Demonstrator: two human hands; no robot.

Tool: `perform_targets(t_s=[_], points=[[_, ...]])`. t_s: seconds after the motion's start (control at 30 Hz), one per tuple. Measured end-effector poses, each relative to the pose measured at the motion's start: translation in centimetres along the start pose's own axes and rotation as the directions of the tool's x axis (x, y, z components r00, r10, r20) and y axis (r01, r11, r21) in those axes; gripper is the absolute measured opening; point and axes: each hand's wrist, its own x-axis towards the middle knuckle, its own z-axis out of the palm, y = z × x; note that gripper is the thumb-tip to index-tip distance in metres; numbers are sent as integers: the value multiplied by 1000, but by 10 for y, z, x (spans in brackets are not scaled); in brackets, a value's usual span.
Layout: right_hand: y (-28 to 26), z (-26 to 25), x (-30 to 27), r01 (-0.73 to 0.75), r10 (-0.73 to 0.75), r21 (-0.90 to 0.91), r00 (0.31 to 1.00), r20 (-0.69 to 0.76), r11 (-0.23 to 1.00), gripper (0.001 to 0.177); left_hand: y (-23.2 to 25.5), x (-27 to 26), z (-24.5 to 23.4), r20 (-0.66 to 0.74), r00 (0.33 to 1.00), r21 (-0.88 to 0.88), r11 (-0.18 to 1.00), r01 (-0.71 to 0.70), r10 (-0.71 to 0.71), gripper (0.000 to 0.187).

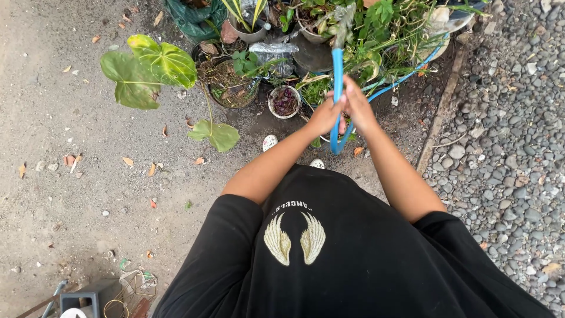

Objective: Watering a variety of plants in pots and the ground using a blue garden hose.

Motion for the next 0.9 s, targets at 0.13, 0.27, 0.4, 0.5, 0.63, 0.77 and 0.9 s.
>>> perform_targets(t_s=[0.13,0.27,0.4,0.5,0.63,0.77,0.9], points=[[71,-12,-16,-118,116,-90,993,-25,989,65,-9,40,-8,-159,986,76,996,-37,49,58],[-14,19,-52,124,-144,329,989,35,936,72,40,33,-12,-55,994,-140,986,91,-99,51],[-37,16,-65,250,-258,-70,951,-172,966,80,48,44,11,-90,996,-264,964,-18,-6,49],[-61,9,-76,267,-352,-327,906,-235,906,74,2,86,21,-103,957,-84,956,-281,272,51],[-65,-29,-84,125,-287,-453,907,-309,883,58,16,69,1,6,990,-108,984,-142,143,53],[-75,-55,-100,177,-292,-310,877,-381,934,57,17,30,-29,5,998,-47,997,64,-64,50],[-76,-72,-99,230,-294,-218,897,-331,948,56,-14,12,-59,-63,992,-193,976,97,-111,45]])
